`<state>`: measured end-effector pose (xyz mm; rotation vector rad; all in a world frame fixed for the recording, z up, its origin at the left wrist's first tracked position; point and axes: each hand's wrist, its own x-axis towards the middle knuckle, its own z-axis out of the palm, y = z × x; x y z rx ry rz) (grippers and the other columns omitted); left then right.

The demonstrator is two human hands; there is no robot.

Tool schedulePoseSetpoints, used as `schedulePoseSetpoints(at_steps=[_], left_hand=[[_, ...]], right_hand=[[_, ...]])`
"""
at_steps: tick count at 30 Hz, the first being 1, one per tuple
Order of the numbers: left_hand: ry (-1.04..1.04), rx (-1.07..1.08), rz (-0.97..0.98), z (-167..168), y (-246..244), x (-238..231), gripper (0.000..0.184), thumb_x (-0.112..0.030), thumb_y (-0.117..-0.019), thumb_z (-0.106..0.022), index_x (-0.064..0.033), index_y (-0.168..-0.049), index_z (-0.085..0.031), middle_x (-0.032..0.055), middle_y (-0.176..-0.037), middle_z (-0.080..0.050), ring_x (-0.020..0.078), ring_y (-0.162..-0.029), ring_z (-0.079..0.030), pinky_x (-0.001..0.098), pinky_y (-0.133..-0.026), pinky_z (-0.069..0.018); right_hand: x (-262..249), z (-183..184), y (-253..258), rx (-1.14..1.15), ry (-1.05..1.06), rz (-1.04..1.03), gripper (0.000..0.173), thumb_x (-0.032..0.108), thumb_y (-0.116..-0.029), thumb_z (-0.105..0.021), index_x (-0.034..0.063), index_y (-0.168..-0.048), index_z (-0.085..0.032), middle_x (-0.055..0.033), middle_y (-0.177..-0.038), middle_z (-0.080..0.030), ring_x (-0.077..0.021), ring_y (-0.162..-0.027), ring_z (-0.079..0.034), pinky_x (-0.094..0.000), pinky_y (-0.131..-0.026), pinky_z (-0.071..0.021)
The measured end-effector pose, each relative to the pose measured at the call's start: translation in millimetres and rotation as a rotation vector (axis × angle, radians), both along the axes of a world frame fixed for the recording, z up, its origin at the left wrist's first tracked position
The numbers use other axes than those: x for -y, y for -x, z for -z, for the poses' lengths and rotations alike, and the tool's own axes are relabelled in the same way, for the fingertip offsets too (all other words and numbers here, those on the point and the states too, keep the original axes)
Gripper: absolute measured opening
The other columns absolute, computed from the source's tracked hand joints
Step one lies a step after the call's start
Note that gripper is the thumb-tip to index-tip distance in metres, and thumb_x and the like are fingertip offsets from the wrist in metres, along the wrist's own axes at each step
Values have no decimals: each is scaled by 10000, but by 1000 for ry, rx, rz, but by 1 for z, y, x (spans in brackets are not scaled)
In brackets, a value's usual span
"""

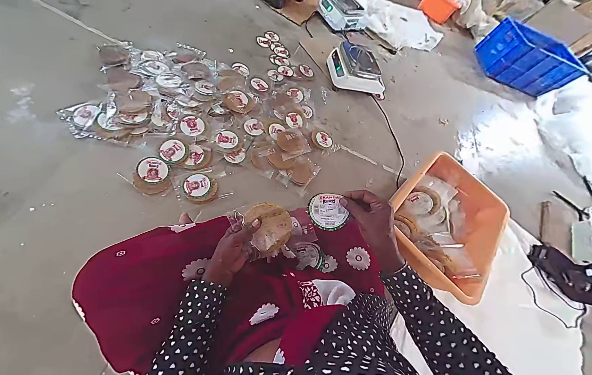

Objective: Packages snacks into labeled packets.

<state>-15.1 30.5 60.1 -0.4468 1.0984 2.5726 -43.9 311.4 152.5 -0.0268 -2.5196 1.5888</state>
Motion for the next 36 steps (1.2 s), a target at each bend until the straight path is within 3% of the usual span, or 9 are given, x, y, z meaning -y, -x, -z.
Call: schedulePoseSetpoints(at_steps=[5,13,16,19,21,24,27,32,36], left_hand=[[29,-9,14,-2,-1,0,158,-45,-1030,-504,-14,-1142,-612,76,-956,-723,148,-868,-711,328,-800,-606],[4,-23,41,3,0,1,163,-61,-1039,-510,5,-1141,-619,100,-958,-728,174,-873,-720,352,-820,-612],[-2,-8,32,4,0,2,187,-74,-1049,-503,17,-1178,-604,111,-973,-721,186,-891,-717,364,-837,-608],[-24,-13,36,2,0,2,208,-88,-1057,-485,22,-1200,-590,120,-996,-724,198,-912,-720,377,-851,-610],[-27,-12,43,1,0,1,232,-89,-1058,-476,24,-1236,-573,125,-1021,-723,204,-933,-721,383,-860,-609],[-13,-25,58,-1,-2,-1,253,-101,-1048,-482,3,-1270,-549,108,-1046,-717,184,-951,-716,363,-872,-608],[-6,-58,72,4,-2,0,299,-116,-1041,-485,1,-1312,-532,114,-1088,-706,190,-985,-705,378,-898,-598],[26,0,38,0,-3,-1,243,-11,-1016,-498,17,-1249,-562,122,-1026,-720,202,-921,-721,381,-841,-617],[64,23,31,-1,-3,-4,213,21,-1005,-508,9,-1203,-584,96,-989,-727,172,-883,-722,350,-815,-614]], right_hand=[[13,4,3,34,30,-105,94,41,-916,-738,52,-1010,-736,30,-828,-715,11,-622,-580,-157,-571,-487],[53,24,12,213,176,-151,166,25,-853,-796,38,-964,-673,-9,-744,-699,-27,-560,-571,-184,-493,-446],[61,25,11,198,136,-183,53,70,-959,-693,19,-960,-707,-20,-801,-697,-70,-695,-644,-248,-665,-556],[64,21,5,159,178,-214,344,183,-1098,-447,16,-971,-719,-38,-874,-746,-107,-796,-715,-297,-767,-610],[69,18,-2,164,201,-242,407,229,-1108,-398,32,-974,-727,-14,-880,-751,-84,-815,-711,-290,-781,-601],[71,18,-8,215,93,-443,286,233,-1045,-548,14,-1115,-719,-29,-987,-741,-73,-884,-693,-293,-823,-585],[70,21,-6,215,30,-561,331,237,-999,-649,17,-1247,-664,-41,-1092,-751,-76,-987,-706,-293,-910,-583],[64,20,-3,201,90,-414,133,117,-1008,-636,25,-1072,-709,-43,-934,-753,-93,-811,-710,-272,-748,-594],[55,18,-5,200,42,-358,87,83,-990,-657,38,-1019,-725,-24,-880,-738,-68,-760,-692,-254,-732,-588]])
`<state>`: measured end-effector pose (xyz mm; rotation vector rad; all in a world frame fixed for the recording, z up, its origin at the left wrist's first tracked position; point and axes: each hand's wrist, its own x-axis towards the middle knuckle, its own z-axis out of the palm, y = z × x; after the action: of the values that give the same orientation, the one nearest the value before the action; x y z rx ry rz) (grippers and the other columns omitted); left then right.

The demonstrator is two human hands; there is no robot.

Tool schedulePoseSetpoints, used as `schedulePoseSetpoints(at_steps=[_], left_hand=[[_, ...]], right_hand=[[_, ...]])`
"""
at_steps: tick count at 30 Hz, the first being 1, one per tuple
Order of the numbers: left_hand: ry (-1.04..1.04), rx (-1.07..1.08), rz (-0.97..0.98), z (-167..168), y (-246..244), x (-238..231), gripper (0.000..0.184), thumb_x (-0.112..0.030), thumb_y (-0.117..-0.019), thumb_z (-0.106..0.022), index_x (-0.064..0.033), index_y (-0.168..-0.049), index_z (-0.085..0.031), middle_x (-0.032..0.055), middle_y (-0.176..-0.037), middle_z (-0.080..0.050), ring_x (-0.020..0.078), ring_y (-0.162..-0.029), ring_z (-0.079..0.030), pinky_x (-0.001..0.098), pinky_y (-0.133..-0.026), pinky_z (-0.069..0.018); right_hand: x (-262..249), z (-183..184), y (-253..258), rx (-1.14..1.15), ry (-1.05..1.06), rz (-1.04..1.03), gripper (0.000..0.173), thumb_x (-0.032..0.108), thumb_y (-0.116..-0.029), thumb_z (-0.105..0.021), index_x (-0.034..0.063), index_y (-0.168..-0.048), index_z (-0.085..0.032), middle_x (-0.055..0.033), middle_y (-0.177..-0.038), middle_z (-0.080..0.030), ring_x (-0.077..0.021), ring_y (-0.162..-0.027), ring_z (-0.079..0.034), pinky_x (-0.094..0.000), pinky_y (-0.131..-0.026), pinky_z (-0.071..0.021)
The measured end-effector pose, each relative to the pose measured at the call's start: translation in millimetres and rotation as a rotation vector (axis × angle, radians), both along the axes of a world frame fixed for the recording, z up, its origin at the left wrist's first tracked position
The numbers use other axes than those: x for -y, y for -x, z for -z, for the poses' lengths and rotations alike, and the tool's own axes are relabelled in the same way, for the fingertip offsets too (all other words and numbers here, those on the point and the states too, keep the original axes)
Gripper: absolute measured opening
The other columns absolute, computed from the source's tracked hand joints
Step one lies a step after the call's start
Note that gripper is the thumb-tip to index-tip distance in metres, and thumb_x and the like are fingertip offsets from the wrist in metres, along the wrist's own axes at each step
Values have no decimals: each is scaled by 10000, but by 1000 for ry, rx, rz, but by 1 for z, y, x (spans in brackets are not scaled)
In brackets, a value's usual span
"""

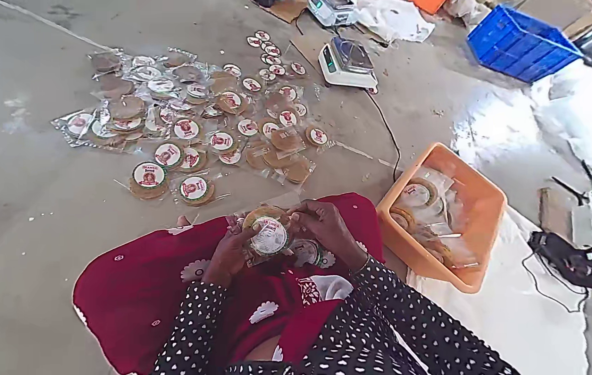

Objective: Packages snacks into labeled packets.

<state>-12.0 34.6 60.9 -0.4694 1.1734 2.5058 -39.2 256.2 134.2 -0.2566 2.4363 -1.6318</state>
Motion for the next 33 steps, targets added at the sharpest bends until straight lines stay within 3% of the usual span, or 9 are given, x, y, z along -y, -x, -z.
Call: schedulePoseSetpoints(at_steps=[3,8,11,14,19,24,27,33], left_hand=[[19,-27,40,0,-2,3,205,-13,-1030,-465,4,-1198,-583,94,-996,-724,175,-899,-718,368,-829,-613],[11,-207,266,21,4,9,369,-274,-1075,-388,-59,-1329,-546,122,-1116,-726,253,-927,-739,416,-792,-637],[1,-205,272,27,7,10,361,-282,-1083,-379,-87,-1319,-571,107,-1107,-739,255,-923,-748,429,-803,-642],[17,-189,259,28,7,10,368,-278,-1090,-327,-102,-1304,-569,94,-1102,-739,247,-914,-751,427,-799,-644],[18,-161,216,26,5,8,365,-268,-1082,-337,-96,-1278,-593,116,-1070,-748,257,-892,-756,425,-787,-646],[50,-164,231,26,5,8,368,-304,-1078,-357,-118,-1264,-615,101,-1080,-752,247,-907,-757,415,-802,-643],[35,-163,228,27,5,9,360,-316,-1067,-403,-114,-1258,-631,107,-1082,-752,255,-903,-757,427,-807,-643],[48,-153,234,28,6,8,395,-304,-1086,-334,-106,-1260,-629,114,-1090,-749,255,-896,-759,429,-791,-646]], right_hand=[[-5,0,-1,-38,-24,13,93,109,-989,-668,44,-1008,-732,-25,-856,-726,-72,-733,-667,-265,-699,-567],[-58,-48,7,-284,-304,177,140,141,-1005,-636,47,-1018,-739,-62,-858,-729,-148,-752,-688,-378,-716,-570],[-109,-83,8,-474,-445,302,163,95,-1007,-603,67,-1041,-759,-53,-956,-754,-137,-853,-710,-372,-807,-584],[-171,-100,6,-542,-632,456,172,99,-996,-612,90,-1049,-775,-65,-1023,-765,-188,-948,-728,-453,-881,-583],[-266,-88,-3,-414,-846,607,218,167,-1028,-558,103,-1078,-760,-100,-1049,-756,-277,-1006,-715,-561,-912,-530],[-304,-68,-18,-254,-946,698,221,135,-1029,-553,115,-1085,-767,-135,-1029,-754,-336,-1015,-704,-601,-925,-493],[-318,-66,-21,-289,-911,752,210,160,-1035,-570,110,-1097,-765,-133,-1056,-755,-335,-1032,-704,-611,-931,-497],[-358,-82,5,-399,-874,870,281,220,-1062,-510,85,-1168,-733,-161,-1104,-740,-345,-1076,-687,-613,-976,-463]])
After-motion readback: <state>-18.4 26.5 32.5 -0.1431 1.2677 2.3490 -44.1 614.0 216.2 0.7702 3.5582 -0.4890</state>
